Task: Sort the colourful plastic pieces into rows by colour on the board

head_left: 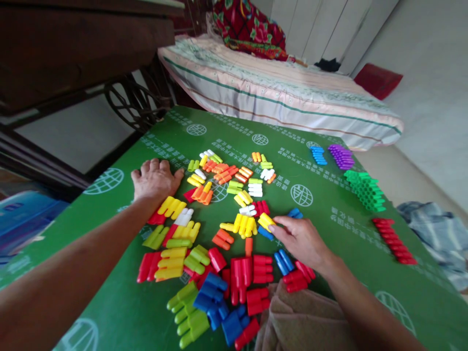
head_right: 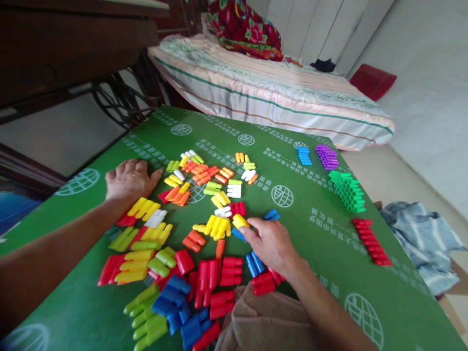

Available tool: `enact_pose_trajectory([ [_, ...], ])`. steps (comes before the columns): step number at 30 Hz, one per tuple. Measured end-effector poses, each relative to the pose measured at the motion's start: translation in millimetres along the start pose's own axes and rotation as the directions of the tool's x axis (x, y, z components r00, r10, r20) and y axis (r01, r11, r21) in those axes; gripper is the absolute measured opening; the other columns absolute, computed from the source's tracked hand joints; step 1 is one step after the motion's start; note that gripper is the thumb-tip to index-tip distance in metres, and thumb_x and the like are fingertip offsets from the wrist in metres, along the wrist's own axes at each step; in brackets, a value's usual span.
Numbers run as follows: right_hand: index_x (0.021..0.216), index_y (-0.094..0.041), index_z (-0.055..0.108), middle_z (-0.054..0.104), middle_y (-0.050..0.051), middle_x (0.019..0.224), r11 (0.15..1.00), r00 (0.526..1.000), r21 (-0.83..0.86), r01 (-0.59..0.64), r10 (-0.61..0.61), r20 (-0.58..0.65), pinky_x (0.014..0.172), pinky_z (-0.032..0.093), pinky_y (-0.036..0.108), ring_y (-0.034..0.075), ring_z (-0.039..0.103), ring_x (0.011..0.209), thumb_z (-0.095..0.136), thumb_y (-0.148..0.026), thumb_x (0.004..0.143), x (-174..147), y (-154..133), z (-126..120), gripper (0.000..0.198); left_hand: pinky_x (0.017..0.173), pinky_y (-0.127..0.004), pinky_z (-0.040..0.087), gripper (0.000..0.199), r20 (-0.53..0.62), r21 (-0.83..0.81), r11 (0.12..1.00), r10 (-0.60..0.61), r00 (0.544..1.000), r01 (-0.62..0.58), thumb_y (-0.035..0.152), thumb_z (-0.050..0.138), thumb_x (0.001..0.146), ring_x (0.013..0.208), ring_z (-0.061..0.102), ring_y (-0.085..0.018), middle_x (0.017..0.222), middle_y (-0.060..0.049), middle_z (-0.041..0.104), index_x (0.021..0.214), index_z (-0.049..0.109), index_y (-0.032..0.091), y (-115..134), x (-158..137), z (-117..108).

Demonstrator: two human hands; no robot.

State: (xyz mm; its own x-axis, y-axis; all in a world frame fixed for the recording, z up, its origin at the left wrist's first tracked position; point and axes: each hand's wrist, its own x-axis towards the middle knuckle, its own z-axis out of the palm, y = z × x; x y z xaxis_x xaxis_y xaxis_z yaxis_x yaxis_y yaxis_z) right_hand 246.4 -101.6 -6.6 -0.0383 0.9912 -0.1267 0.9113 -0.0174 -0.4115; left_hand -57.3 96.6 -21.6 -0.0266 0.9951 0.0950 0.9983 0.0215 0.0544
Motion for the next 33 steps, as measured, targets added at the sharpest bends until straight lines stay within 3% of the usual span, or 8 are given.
enact_pose_trajectory([
  [4, 0.115, -0.021, 0.067, 0.072, 0.004, 0.072, 0.990, 0.987, -0.064, -0.126, 0.119, -0.104, 0.057, 0.039, 0.024, 0.016, 0.062, 0.061, 0.041, -0.043, 0.095, -1, 3, -1, 0.039, 0.104, -0.059, 0.031, 0.070, 0.008, 0.008, 1.000, -0.001, 1.000, 0.001, 0.054, 0.014, 0.086, 0.133, 0.033, -0.038, 0.140, -0.024, 0.044, 0.126, 0.048, 0.008, 0, 1, -2],
  [6, 0.123, -0.023, 0.062, 0.074, 0.005, 0.080, 0.992, 0.989, -0.080, -0.095, 0.084, -0.125, 0.062, 0.042, 0.025, 0.017, 0.065, 0.067, 0.044, -0.040, 0.094, -4, -3, -1, 0.038, 0.104, -0.059, 0.031, 0.072, 0.009, 0.006, 1.000, -0.001, 1.000, 0.001, 0.056, 0.014, 0.085, 0.133, 0.033, -0.039, 0.141, -0.024, 0.043, 0.126, 0.048, 0.008, 0, 2, -3],
  [10, 0.120, -0.026, 0.061, 0.074, 0.005, 0.093, 0.982, 0.984, -0.093, 0.163, -0.156, 0.083, 0.072, 0.047, 0.028, 0.021, 0.069, 0.083, 0.051, -0.035, 0.091, -4, -23, -1, 0.032, 0.103, -0.060, 0.032, 0.078, 0.012, -0.006, 1.000, -0.010, 1.000, 0.010, 0.062, 0.012, 0.081, 0.133, 0.033, -0.040, 0.140, -0.025, 0.044, 0.124, 0.050, 0.009, -2, 5, -5],
  [12, 0.118, -0.024, 0.060, 0.074, 0.006, 0.093, 0.973, 0.970, -0.122, 0.194, -0.171, 0.172, 0.073, 0.048, 0.031, 0.023, 0.069, 0.086, 0.051, -0.034, 0.091, -2, -31, -2, 0.031, 0.103, -0.060, 0.032, 0.082, 0.007, 0.002, 1.000, -0.010, 1.000, 0.010, 0.065, 0.008, 0.080, 0.132, 0.034, -0.040, 0.137, -0.025, 0.046, 0.123, 0.052, 0.010, -4, 6, -4],
  [16, 0.118, -0.022, 0.058, 0.073, 0.007, 0.094, 0.976, 0.971, -0.151, 0.158, -0.125, 0.205, 0.076, 0.048, 0.032, 0.023, 0.069, 0.088, 0.051, -0.033, 0.091, 1, -34, -2, 0.030, 0.102, -0.057, 0.034, 0.086, 0.009, 0.044, 0.999, -0.017, 1.000, 0.017, 0.065, -0.001, 0.078, 0.130, 0.037, -0.039, 0.137, -0.024, 0.046, 0.122, 0.052, 0.013, -6, 8, -2],
  [25, 0.109, -0.023, 0.060, 0.073, 0.007, 0.095, 0.982, 0.976, -0.140, 0.127, -0.098, 0.194, 0.077, 0.046, 0.033, 0.024, 0.068, 0.090, 0.056, -0.036, 0.087, -3, -32, 0, 0.026, 0.103, -0.057, 0.032, 0.088, 0.007, 0.027, 0.999, -0.032, 0.999, 0.032, 0.065, 0.000, 0.078, 0.131, 0.035, -0.039, 0.140, -0.024, 0.044, 0.126, 0.050, 0.011, -2, 7, -4],
  [33, 0.114, -0.023, 0.060, 0.073, 0.007, 0.098, 0.987, 0.976, -0.147, 0.070, -0.038, 0.212, 0.076, 0.044, 0.031, 0.023, 0.068, 0.092, 0.055, -0.034, 0.087, -5, -30, 0, 0.030, 0.104, -0.060, 0.031, 0.077, 0.008, -0.013, 1.000, -0.010, 1.000, 0.010, 0.062, 0.014, 0.082, 0.133, 0.033, -0.040, 0.141, -0.026, 0.043, 0.125, 0.049, 0.009, -1, 3, -4],
])
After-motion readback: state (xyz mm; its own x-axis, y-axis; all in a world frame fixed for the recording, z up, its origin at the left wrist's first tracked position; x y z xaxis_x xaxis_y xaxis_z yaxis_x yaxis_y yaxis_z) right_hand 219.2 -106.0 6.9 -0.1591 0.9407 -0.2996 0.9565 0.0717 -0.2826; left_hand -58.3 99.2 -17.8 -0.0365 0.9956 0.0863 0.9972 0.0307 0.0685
